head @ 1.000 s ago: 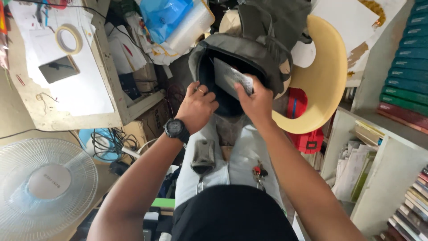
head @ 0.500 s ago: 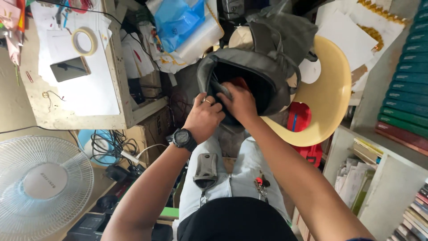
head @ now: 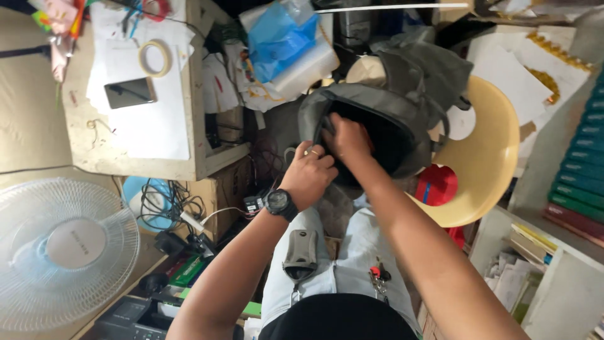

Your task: The person picks up a phone, a charging cable, and a small package, and places them into a backpack.

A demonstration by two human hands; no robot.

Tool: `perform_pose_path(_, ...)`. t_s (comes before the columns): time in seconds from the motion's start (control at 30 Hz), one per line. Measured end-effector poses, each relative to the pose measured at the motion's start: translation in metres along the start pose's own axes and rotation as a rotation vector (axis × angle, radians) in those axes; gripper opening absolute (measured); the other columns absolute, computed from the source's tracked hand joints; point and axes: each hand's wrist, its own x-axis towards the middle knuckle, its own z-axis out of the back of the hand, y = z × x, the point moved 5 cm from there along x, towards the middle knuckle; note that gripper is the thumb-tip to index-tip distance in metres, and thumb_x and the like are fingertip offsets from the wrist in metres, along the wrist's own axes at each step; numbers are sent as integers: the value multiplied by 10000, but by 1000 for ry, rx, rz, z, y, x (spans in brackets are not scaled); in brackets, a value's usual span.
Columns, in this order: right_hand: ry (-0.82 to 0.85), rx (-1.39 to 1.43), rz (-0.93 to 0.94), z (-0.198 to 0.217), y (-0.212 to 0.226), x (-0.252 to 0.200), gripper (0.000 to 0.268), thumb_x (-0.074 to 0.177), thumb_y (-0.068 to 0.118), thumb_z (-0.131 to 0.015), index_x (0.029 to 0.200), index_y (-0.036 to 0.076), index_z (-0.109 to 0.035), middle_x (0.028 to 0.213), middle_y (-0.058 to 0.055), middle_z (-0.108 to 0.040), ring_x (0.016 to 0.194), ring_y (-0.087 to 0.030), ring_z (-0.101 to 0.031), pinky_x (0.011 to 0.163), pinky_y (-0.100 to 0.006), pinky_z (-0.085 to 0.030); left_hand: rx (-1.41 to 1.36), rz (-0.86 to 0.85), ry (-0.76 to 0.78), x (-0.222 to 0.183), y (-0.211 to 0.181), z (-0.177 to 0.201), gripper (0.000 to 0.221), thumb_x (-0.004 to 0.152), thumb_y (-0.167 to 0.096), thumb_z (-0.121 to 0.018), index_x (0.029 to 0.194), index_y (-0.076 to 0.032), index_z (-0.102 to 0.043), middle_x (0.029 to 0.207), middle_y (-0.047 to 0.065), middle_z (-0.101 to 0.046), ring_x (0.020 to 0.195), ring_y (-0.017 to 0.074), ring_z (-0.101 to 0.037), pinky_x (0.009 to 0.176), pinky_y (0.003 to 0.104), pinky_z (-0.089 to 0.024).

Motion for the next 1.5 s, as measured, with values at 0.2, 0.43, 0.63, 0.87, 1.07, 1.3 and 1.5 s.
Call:
perform_pose_path(0.2,-13,213,-61,30,-9,-28,556,1027,495,-853,1472,178,-752,1230,-253,-854,1256,-488,-778,1024,-605,-656,27,12,-19,-2,8,11,168,1061,-232,-695,894,-245,-678,972,-18,-564,1173,275,-550,1242,631,-317)
perform_pose_path(0.43,-33,297,-20,25,-25,-24,608,1012,458,-927,1521,170,-762,1341,-236,-837,1272,-503,-767,1009,-599,-666,-20,36,7,-8,12,5,185,1102,-263,-666,918,-247,-681,993,-17,-581,1176,248,-546,1282,607,-289)
perform_pose_path(0.63,-16,263,-4,27,-19,-13,579,1025,524,-887,1512,236,-766,1374,-169,-835,1307,-436,-763,1051,-565,-665,28,39,9,-8,13,12,175,1085,-290,-664,912,-273,-668,989,-29,-558,1190,258,-531,1265,623,-287)
perform_pose_path(0.87,-35,296,-32,57,-21,-22,491,1048,481,-848,1500,301,-787,1353,-139,-844,1252,-395,-791,978,-514,-686,-20,52,39,-25,16,-3,184,1105,-307,-667,926,-265,-660,1011,-33,-561,1211,249,-521,1284,628,-256)
perform_pose_path(1.07,-98,257,-73,52,-60,-25,485,1048,371,-842,1523,290,-783,1337,-151,-841,1240,-390,-794,963,-511,-687,-8,59,53,-23,14,4,168,1109,-259,-707,943,-250,-685,1005,-35,-569,1221,237,-540,1299,627,-248)
perform_pose_path(1.3,-179,431,-158,97,-13,-113,488,1128,279,-698,1613,233,-661,1429,-364,-736,866,-449,-835,600,-413,-743,-24,67,99,-8,1,54,258,1137,-183,-747,879,-177,-731,986,-6,-685,1167,254,-633,1276,545,-347)
perform_pose_path(1.5,-292,183,-273,62,-74,-155,455,969,378,-934,1411,361,-825,1309,-70,-847,1265,-389,-774,1049,-533,-655,-53,93,113,-27,12,13,190,1122,-221,-719,938,-247,-678,1011,-67,-571,1245,200,-537,1330,600,-235)
